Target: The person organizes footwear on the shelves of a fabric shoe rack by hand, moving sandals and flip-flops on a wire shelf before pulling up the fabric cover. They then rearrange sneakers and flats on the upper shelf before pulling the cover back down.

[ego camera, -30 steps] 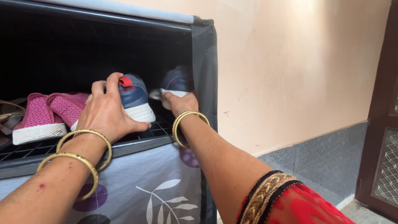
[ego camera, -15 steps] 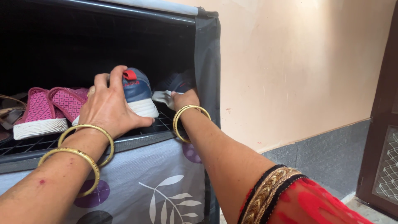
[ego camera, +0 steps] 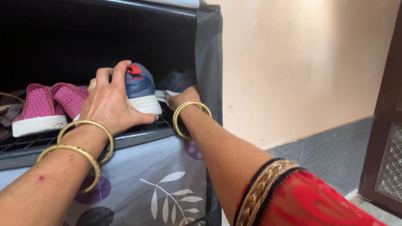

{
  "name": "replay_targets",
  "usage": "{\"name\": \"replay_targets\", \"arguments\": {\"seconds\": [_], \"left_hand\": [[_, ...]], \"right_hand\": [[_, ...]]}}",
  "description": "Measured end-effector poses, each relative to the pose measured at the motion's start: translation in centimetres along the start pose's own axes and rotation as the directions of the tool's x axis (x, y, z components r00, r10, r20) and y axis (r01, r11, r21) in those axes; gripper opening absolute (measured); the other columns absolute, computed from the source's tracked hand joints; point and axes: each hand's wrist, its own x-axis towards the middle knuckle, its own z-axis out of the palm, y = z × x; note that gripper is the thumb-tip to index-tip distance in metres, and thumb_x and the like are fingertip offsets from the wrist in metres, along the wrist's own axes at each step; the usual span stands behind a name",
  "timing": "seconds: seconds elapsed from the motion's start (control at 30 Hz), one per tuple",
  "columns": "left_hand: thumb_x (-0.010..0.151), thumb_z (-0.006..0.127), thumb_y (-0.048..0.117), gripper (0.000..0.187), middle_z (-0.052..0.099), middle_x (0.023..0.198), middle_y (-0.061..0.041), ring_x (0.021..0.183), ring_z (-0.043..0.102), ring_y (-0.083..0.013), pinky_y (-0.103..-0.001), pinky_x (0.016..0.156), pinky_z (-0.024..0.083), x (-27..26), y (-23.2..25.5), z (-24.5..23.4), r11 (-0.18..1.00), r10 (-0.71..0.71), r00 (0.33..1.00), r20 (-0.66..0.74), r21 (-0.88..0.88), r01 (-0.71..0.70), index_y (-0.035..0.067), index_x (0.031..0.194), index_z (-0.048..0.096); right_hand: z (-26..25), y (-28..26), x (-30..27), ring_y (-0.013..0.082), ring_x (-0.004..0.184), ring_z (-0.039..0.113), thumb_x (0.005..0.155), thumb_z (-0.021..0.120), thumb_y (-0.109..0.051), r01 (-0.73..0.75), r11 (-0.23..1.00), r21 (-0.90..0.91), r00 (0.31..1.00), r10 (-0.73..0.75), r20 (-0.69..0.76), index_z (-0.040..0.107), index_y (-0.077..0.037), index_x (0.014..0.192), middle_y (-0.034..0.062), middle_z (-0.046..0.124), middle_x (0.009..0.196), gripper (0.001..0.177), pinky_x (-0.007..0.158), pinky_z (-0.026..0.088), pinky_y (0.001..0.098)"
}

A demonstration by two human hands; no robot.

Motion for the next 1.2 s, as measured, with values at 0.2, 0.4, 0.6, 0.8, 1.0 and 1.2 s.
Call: {"name": "replay_targets", "arguments": {"seconds": [0.2,0.4,0.6,0.8,1.0,1.2], "left_hand": [[0.035,0.102,0.054,0.149,0.042,0.142,-0.021,0.127,0.046,-0.0504,-0.057,0.098,0.05,0.4,0.0,0.3,0.999,0.041,0.997,0.073,0.02,-0.042,0.019,0.158,0.026],[0.038,0.099,0.053,0.151,0.039,0.15,-0.018,0.131,0.047,-0.0471,-0.054,0.099,0.051,0.6,-0.1,0.3,1.0,0.012,0.987,0.161,0.016,-0.015,0.024,0.161,0.018],[0.043,0.098,0.044,0.143,0.042,0.149,-0.022,0.127,0.055,-0.0457,-0.049,0.103,0.051,0.7,-0.1,0.0,0.998,0.02,0.979,0.201,-0.056,-0.009,0.022,0.16,0.02],[0.043,0.099,0.035,0.132,0.044,0.143,-0.025,0.126,0.056,-0.0447,-0.045,0.106,0.05,0.6,-0.6,0.4,0.976,0.118,0.987,0.105,-0.198,-0.095,0.013,0.153,0.03],[0.041,0.104,0.045,0.144,0.038,0.145,-0.028,0.127,0.053,-0.0485,-0.047,0.105,0.047,1.4,-1.5,2.2,0.978,0.171,0.982,0.077,-0.135,-0.16,0.012,0.157,0.025],[0.045,0.098,0.063,0.141,0.057,0.126,-0.031,0.108,0.068,-0.0465,-0.048,0.093,0.058,0.8,0.7,0.1,0.984,-0.156,0.967,0.202,0.122,0.133,0.009,0.155,0.029]], "right_hand": [[-1.8,-0.4,-2.2,0.0343,0.124,0.064,0.065,0.093,-0.038,0.056,0.969,0.243,0.998,-0.052,-0.021,0.034,-0.002,0.15,0.0263,0.056,0.138,0.109,0.11,0.048,0.0354],[-1.6,-0.4,-2.0,0.0308,0.119,0.069,0.061,0.091,-0.038,0.042,0.976,0.216,0.998,-0.053,0.044,0.034,-0.004,0.151,0.0233,0.061,0.136,0.111,0.106,0.052,0.035],[-0.8,0.4,0.3,0.0317,0.12,0.069,0.064,0.087,-0.046,0.017,0.974,0.226,0.993,-0.044,0.114,0.058,0.001,0.14,0.0224,0.069,0.132,0.094,0.108,0.05,0.0356],[-2.7,-0.9,-4.5,0.0428,0.139,0.045,0.073,0.083,-0.037,0.179,0.965,0.194,0.977,-0.151,-0.153,0.01,-0.016,0.164,0.0271,0.04,0.153,0.118,0.115,0.036,0.0454],[-1.8,0.2,-4.0,0.0434,0.14,0.043,0.071,0.081,-0.041,0.303,0.949,0.089,0.916,-0.264,-0.303,0.02,-0.006,0.155,0.0292,0.037,0.154,0.109,0.115,0.036,0.0461],[-4.0,-1.1,-6.3,0.0434,0.136,0.05,0.076,0.069,-0.042,0.147,0.97,0.193,0.982,-0.12,-0.146,0.034,-0.005,0.151,0.03,0.048,0.147,0.091,0.116,0.038,0.045]]}}
